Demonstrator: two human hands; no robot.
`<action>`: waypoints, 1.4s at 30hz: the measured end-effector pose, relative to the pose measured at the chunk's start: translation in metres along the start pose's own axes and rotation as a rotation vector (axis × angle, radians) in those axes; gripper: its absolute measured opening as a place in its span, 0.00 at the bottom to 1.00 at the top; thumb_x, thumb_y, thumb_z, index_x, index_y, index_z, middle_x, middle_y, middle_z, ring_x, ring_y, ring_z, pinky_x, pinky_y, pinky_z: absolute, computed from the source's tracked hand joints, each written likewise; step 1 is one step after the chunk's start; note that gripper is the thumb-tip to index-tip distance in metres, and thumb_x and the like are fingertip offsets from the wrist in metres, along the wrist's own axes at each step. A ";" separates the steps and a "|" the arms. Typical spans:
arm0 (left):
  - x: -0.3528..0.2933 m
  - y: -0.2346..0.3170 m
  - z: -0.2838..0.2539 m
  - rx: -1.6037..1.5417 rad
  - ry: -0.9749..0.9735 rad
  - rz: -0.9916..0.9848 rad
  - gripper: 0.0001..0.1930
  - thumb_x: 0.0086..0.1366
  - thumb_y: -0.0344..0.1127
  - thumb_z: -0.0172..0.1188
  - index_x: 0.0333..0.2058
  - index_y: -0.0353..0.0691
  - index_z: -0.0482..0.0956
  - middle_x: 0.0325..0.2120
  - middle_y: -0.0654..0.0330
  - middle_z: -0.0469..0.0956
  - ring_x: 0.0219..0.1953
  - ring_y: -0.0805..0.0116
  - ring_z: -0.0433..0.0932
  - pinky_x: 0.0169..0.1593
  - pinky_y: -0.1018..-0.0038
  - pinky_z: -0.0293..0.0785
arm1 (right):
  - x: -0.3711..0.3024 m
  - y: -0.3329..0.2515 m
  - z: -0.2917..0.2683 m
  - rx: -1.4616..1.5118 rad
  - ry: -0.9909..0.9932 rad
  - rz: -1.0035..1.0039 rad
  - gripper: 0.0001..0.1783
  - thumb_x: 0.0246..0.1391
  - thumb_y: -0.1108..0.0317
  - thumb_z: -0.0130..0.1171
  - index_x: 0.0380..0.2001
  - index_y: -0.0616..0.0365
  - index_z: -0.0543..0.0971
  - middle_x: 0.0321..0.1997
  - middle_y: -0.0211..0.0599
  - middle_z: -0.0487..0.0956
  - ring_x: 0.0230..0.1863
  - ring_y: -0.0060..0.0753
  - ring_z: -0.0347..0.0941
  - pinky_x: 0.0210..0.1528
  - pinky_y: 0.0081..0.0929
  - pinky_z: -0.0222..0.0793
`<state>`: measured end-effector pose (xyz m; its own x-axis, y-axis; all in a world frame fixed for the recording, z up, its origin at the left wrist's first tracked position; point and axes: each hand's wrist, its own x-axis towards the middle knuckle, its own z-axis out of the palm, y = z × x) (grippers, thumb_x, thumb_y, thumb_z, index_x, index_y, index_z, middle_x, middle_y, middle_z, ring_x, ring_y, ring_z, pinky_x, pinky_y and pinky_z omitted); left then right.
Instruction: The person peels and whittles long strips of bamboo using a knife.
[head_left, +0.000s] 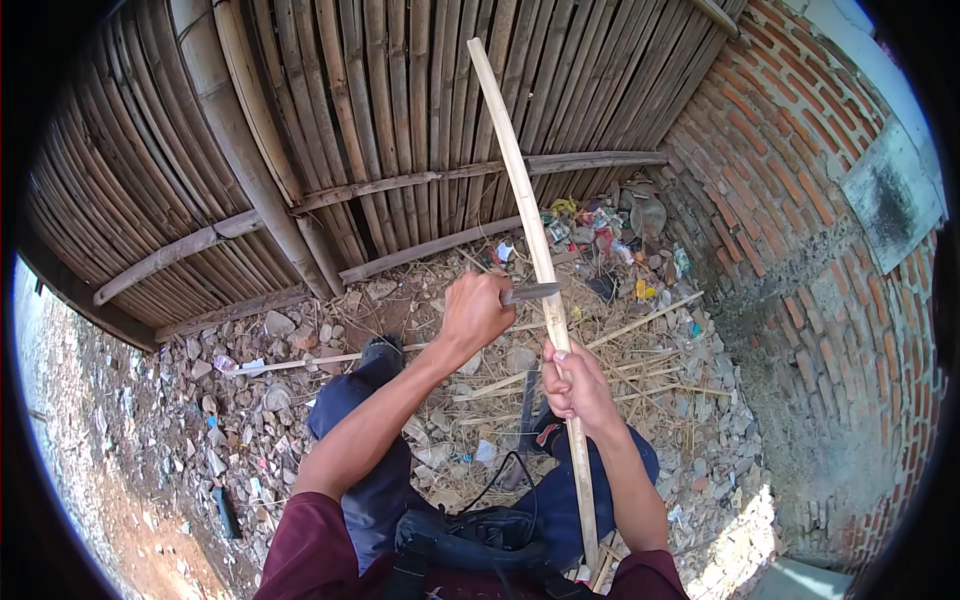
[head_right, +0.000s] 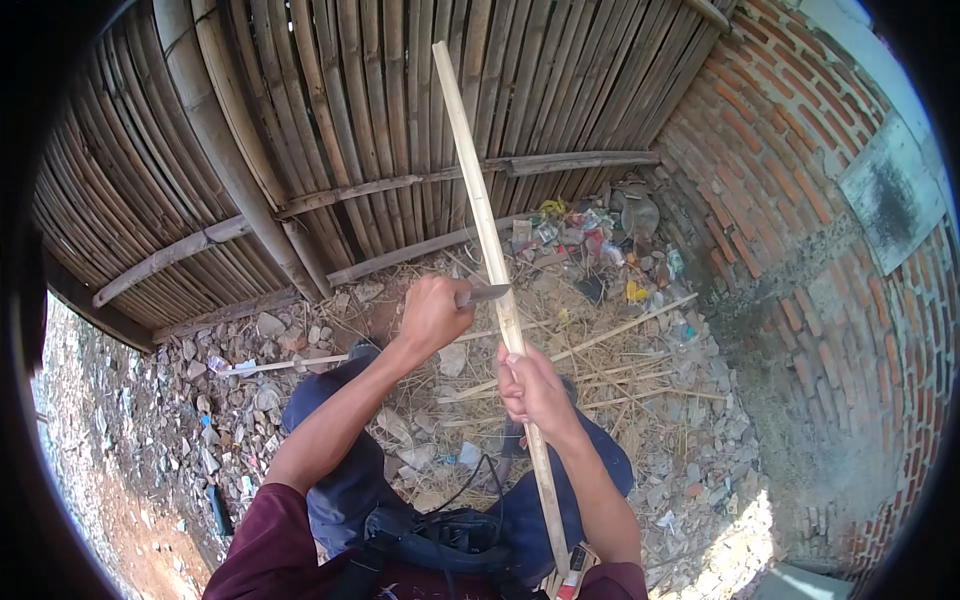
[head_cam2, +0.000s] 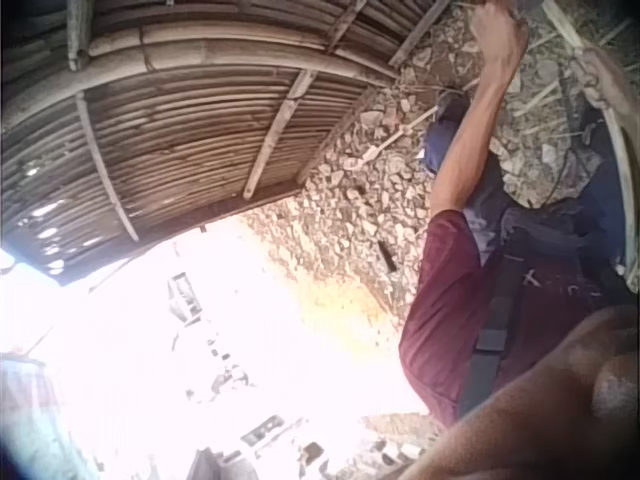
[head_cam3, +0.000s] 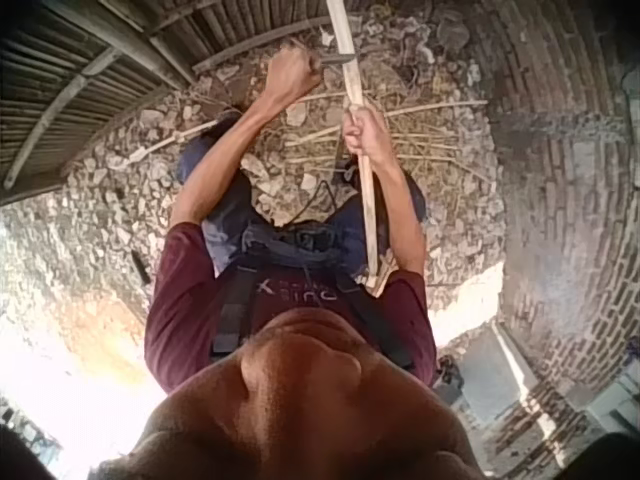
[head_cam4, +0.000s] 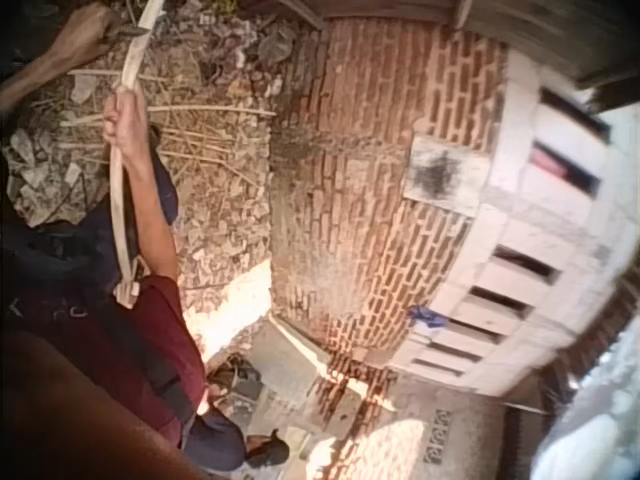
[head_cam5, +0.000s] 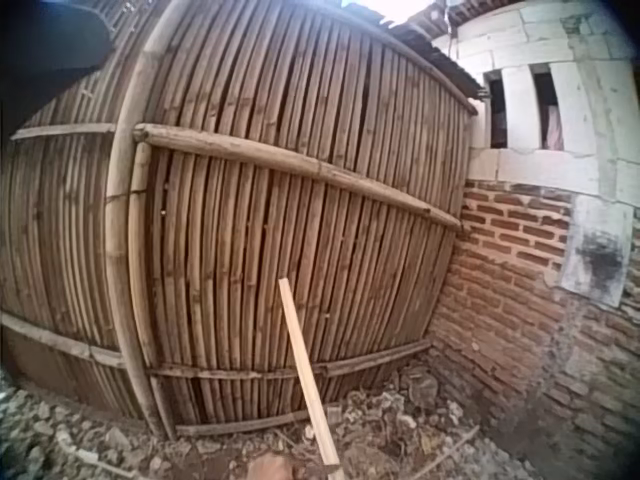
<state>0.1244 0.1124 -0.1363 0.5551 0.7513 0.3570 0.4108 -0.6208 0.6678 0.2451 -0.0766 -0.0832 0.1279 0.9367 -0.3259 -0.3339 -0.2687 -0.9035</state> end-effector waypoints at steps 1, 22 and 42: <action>0.000 0.000 0.004 -0.026 0.019 0.010 0.07 0.51 0.28 0.63 0.28 0.39 0.89 0.23 0.42 0.82 0.30 0.38 0.83 0.39 0.50 0.81 | 0.001 -0.001 0.001 -0.002 0.000 -0.002 0.08 0.75 0.63 0.42 0.47 0.53 0.68 0.21 0.21 0.58 0.13 0.13 0.48 0.12 0.18 0.45; 0.026 0.004 -0.002 0.140 0.058 -0.059 0.07 0.49 0.30 0.69 0.30 0.42 0.91 0.24 0.43 0.84 0.32 0.41 0.86 0.39 0.50 0.82 | -0.008 0.008 0.004 -0.040 0.019 0.006 0.09 0.78 0.63 0.40 0.48 0.54 0.68 0.23 0.21 0.60 0.15 0.12 0.48 0.14 0.18 0.45; 0.051 -0.068 -0.063 -0.580 0.063 -0.353 0.20 0.60 0.32 0.64 0.18 0.34 0.61 0.14 0.62 0.56 0.24 0.76 0.55 0.29 0.68 0.59 | -0.022 0.014 -0.015 -0.001 -0.127 0.066 0.19 0.79 0.56 0.38 0.50 0.60 0.72 0.20 0.24 0.64 0.12 0.13 0.54 0.13 0.16 0.56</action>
<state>0.0793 0.2067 -0.1221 0.4090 0.9091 0.0791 0.0955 -0.1288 0.9871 0.2516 -0.1042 -0.0927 -0.0138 0.9377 -0.3471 -0.3370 -0.3312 -0.8813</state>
